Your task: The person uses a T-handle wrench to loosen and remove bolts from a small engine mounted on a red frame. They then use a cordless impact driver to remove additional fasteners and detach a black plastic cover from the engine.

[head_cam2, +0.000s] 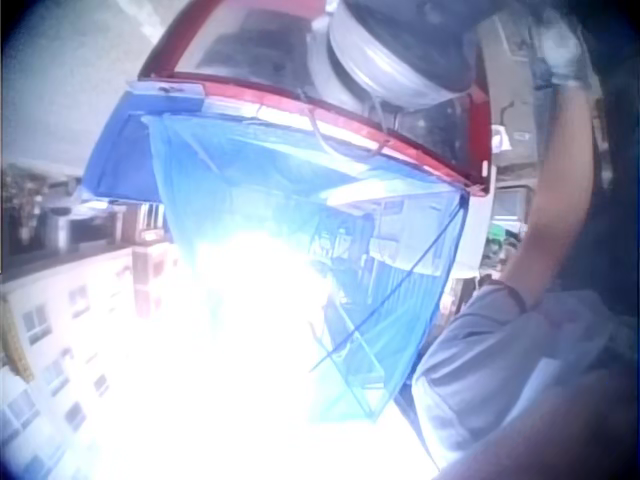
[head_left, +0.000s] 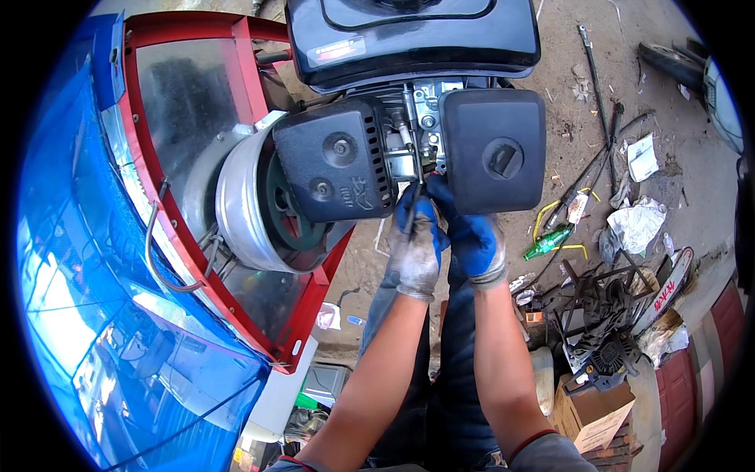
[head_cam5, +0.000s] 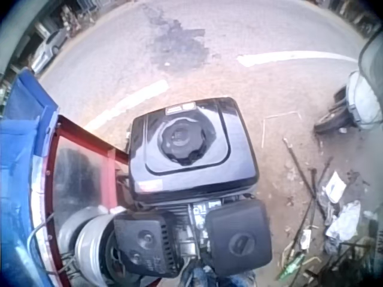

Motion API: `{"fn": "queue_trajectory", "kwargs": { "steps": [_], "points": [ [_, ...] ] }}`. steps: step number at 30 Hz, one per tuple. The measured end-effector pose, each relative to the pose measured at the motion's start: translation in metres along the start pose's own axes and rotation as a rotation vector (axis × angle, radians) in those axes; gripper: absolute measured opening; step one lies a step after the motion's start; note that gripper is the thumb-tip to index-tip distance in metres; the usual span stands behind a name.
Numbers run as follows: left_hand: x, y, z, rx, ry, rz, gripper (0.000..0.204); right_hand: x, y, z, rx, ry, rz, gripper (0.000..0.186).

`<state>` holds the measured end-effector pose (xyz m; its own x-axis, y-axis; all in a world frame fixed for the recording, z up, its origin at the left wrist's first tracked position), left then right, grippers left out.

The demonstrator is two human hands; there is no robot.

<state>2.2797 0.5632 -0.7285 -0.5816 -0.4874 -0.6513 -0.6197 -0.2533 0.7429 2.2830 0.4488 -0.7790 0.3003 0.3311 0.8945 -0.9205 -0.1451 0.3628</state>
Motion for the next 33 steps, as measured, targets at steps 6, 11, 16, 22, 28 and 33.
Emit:
{"fn": "queue_trajectory", "kwargs": {
  "steps": [6,11,16,22,28,33],
  "points": [
    [0.009,-0.012,-0.012,-0.081,0.530,0.150,0.047,0.015,0.015,0.001,-0.311,-0.930,-0.556,0.030],
    [0.003,-0.018,-0.005,0.035,0.729,0.195,0.045,0.007,0.009,-0.010,-0.213,-1.470,-0.376,0.038],
    [0.001,-0.014,-0.019,-0.134,0.571,0.232,0.045,-0.011,0.014,-0.010,-0.309,-1.608,-0.516,0.041],
    [0.002,-0.011,-0.019,-0.026,0.759,0.255,0.042,-0.028,0.012,-0.008,0.028,-1.686,-0.558,0.042],
    [0.001,-0.019,-0.019,0.288,1.352,0.390,0.025,-0.011,-0.007,-0.014,0.371,-0.974,-0.151,0.035],
    [-0.008,-0.020,-0.007,0.601,1.733,0.497,0.022,0.016,-0.019,-0.019,0.483,-1.808,-0.551,0.031]
  ]
}}
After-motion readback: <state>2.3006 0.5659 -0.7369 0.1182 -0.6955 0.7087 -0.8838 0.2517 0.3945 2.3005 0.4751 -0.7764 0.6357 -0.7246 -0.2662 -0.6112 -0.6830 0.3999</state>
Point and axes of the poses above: each hand's wrist, its own y-axis away from the middle knuckle, its own z-axis out of the back of the hand, x = y × z, the point moved 1 cm from there along -y, towards the middle knuckle, and after that the axes turned 8 degrees about x, right-handed, at the moved point
